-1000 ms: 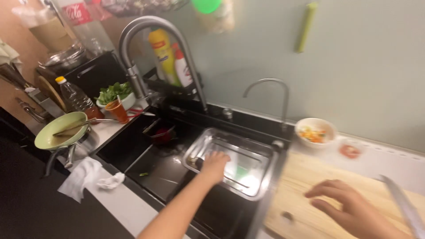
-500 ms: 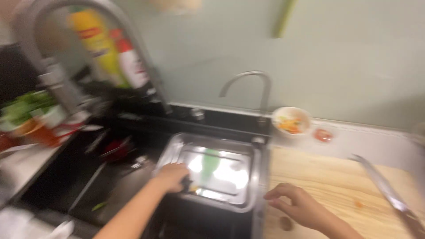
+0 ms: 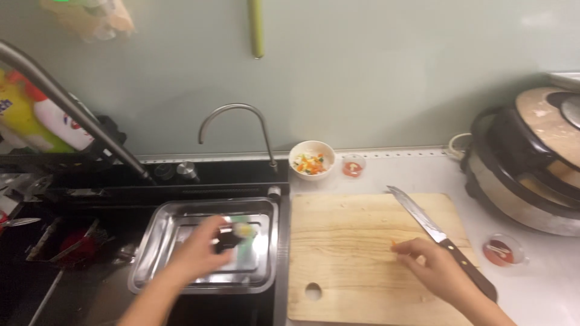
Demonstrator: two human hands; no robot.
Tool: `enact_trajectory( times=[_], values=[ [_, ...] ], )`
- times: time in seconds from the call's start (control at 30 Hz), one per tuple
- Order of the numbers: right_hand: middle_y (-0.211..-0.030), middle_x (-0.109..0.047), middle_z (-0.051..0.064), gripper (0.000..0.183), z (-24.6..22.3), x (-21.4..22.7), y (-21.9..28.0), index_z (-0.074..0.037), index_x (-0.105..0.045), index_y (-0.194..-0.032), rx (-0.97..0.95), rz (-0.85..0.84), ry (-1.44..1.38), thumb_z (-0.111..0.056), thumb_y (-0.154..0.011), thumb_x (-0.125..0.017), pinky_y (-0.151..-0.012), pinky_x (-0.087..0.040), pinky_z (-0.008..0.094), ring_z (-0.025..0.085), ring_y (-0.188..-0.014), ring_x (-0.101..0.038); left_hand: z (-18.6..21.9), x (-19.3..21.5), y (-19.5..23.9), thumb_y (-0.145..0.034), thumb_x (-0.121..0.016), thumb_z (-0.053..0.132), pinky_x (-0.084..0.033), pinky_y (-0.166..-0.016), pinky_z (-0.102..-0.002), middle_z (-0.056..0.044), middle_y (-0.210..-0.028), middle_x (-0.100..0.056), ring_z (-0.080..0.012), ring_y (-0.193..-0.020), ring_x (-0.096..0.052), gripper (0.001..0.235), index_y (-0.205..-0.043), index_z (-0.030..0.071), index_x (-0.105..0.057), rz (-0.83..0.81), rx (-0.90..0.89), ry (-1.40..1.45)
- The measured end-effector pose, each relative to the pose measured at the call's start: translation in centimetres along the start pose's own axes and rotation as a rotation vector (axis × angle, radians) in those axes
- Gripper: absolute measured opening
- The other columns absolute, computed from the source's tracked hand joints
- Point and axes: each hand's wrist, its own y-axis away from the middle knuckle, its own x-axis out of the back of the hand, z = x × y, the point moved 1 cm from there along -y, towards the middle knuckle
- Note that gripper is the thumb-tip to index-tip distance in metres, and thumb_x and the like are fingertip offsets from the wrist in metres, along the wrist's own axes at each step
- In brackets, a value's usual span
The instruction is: Cutting sushi rolls and packing them into individual plastic containers.
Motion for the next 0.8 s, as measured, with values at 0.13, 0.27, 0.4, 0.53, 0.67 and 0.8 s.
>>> enact_trajectory(
  times=[0.13,0.27,0.4,0.53,0.67,0.8],
  values=[
    [-0.101,-0.065,-0.007,0.025,3.6,2.5,-0.6,-0.021,-0.070,-0.097,0.039,0.156,0.241,-0.028,-0.074,-0.064,-0.076,-0.051,0.024,0.009,-0.085,-0.062,13.6,-7.5,-0.3,-0.057,-0.068,0.003,-0.058,-0.077,-0.031,-0.005,-0.100,-0.063,-0.0198,-0.090,-0.068,0.054,-0.107,0.014,-0.050,-0.178,-0.074,0.078],
    [-0.102,-0.060,0.001,0.049,7.2,3.7,-1.2,-0.021,-0.053,-0.116,-0.051,0.179,0.594,-0.042,-0.072,-0.064,-0.078,-0.053,0.027,0.015,-0.092,-0.062,18.7,-15.8,-2.0,-0.057,-0.069,0.018,-0.043,-0.072,-0.035,-0.003,-0.089,-0.055,-0.0227,-0.079,-0.056,0.043,-0.096,0.016,-0.053,-0.067,-0.387,-0.170],
    [-0.098,-0.061,-0.002,0.051,10.2,3.3,-1.5,-0.023,-0.049,-0.117,-0.019,0.175,0.613,-0.042,-0.071,-0.064,-0.077,-0.053,0.027,0.014,-0.091,-0.063,19.8,-19.9,-2.8,-0.062,-0.066,0.014,-0.032,-0.081,-0.036,-0.007,-0.097,-0.046,-0.0247,-0.089,-0.046,0.043,-0.103,0.015,-0.050,-0.095,-0.410,-0.308],
    [-0.096,-0.062,0.004,0.042,9.6,4.0,-1.4,-0.017,-0.055,-0.114,-0.049,0.154,0.505,-0.028,-0.074,-0.059,-0.078,-0.054,0.028,0.017,-0.088,-0.063,18.7,-21.6,-3.0,-0.058,-0.078,0.020,-0.031,-0.084,-0.041,-0.011,-0.103,-0.046,-0.0282,-0.094,-0.045,0.064,-0.115,0.007,-0.050,-0.085,-0.400,-0.388],
    [-0.084,-0.068,0.013,0.027,7.0,4.5,0.4,-0.003,-0.062,-0.100,-0.167,0.094,0.064,-0.016,-0.078,-0.052,-0.066,-0.051,0.029,0.022,-0.072,-0.064,19.4,-21.6,-2.4,-0.064,-0.076,0.036,-0.012,-0.097,-0.063,-0.019,-0.120,-0.035,-0.0345,-0.114,-0.029,0.064,-0.113,0.003,-0.052,-0.075,-0.390,-0.393],
    [-0.061,-0.056,0.010,0.023,4.5,3.0,2.6,-0.007,-0.056,-0.106,-0.252,-0.077,-0.230,-0.023,-0.092,-0.047,-0.037,-0.046,0.026,0.017,-0.045,-0.053,20.1,-22.8,-2.0,-0.071,-0.067,0.020,-0.028,-0.087,-0.046,-0.016,-0.105,-0.046,-0.0306,-0.096,-0.041,0.052,-0.115,-0.001,-0.049,-0.030,-0.510,-0.466]
  ],
)
